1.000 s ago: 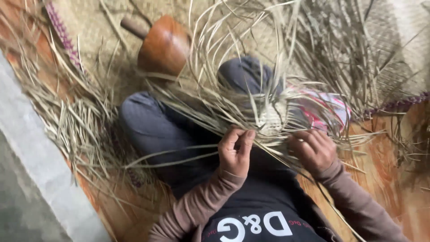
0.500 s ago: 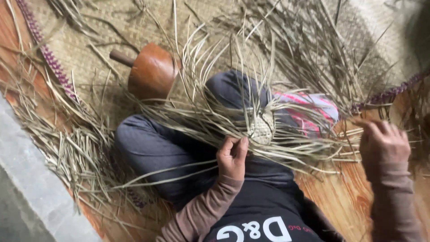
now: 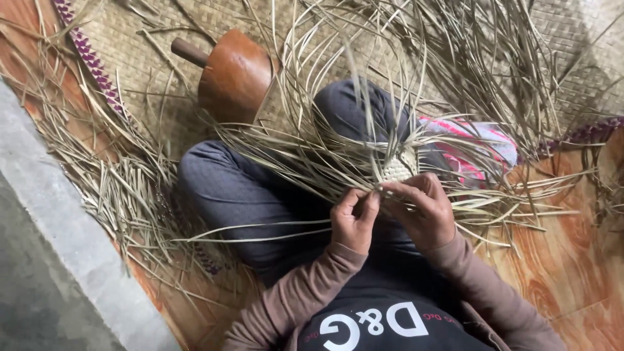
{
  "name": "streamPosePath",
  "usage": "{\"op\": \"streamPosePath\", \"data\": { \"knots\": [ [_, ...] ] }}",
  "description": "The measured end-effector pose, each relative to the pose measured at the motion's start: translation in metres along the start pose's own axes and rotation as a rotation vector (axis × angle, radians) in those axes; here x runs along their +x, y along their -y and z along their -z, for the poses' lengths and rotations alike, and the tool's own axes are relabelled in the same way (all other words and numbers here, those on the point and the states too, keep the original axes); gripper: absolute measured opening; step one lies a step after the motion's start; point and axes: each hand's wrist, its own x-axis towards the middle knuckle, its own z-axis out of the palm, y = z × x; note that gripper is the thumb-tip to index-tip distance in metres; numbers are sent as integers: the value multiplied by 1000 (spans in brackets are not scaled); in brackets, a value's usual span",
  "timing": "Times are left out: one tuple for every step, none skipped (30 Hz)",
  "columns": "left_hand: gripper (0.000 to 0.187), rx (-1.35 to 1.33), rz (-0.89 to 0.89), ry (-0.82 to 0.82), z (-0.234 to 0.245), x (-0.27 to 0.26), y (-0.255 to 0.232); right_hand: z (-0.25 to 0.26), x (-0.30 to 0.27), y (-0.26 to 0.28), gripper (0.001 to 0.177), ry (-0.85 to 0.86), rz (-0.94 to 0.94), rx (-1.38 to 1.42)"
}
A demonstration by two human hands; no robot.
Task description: The person is weaving a basket by interlacing dried plant fibers while sitting on a floor mat.
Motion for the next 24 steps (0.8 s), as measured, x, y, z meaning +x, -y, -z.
{"op": "streamPosePath", "data": {
  "knots": [
    [16,-8,7,5,-1,-2,2,1,0,2,25,2,14,31],
    [16,-9,9,4,-1,-5,-3,4,1,7,25,4,13,31],
    [15,-12,-3,16,-2,-8,-7,8,1,13,25,0,12,41],
    [14,-15,-14,28,-2,-11,-11,12,1,18,25,-5,12,51],
    [14,-15,-13,27,-3,-8,-19,12,2,19,25,-3,11,51],
    [14,-35,1,46,-5,-6,-27,13,2,20,22,-22,67,-17],
    [15,-56,10,66,-6,-1,-35,13,4,21,20,-45,127,-86],
    [15,-57,7,65,-6,0,-26,8,1,12,20,-45,130,-87],
    [17,-111,54,65,-6,2,-17,4,-1,3,20,-52,161,-125],
    [19,-165,100,64,-6,4,-7,-1,-4,-6,20,-59,192,-163],
    [19,-164,105,59,-2,5,-1,-3,-3,-7,20,-54,190,-159],
    [20,-164,149,95,2,6,6,-4,-2,-8,20,-62,214,-186],
    [22,-165,195,132,7,6,13,-6,-2,-9,21,-70,237,-213],
    [22,-163,200,126,10,6,12,-9,-4,-10,21,-64,235,-208],
    [19,-158,159,83,12,7,10,-11,-3,-12,19,-74,258,-242],
    [19,-153,118,40,15,9,8,-13,-3,-14,18,-84,280,-275],
    [19,-153,118,36,21,11,5,-13,-2,-12,18,-81,282,-273],
    [21,-150,128,-27,28,12,2,-13,0,-11,21,-69,286,-310],
    [23,-148,137,-90,34,14,0,-13,1,-10,23,-56,290,-347],
    [23,-149,138,-94,43,10,-7,-13,1,-10,23,-53,291,-345],
    [16,54,43,-22,51,6,-13,-14,1,-11,23,-57,292,-360],
    [11,258,-51,51,60,3,-19,-15,2,-12,23,-62,293,-376],
    [11,260,-49,50,63,0,-27,-13,2,-7,23,-61,291,-373],
    [22,220,-405,179,66,-3,-35,-12,2,-3,34,22,224,-405]
  ]
}}
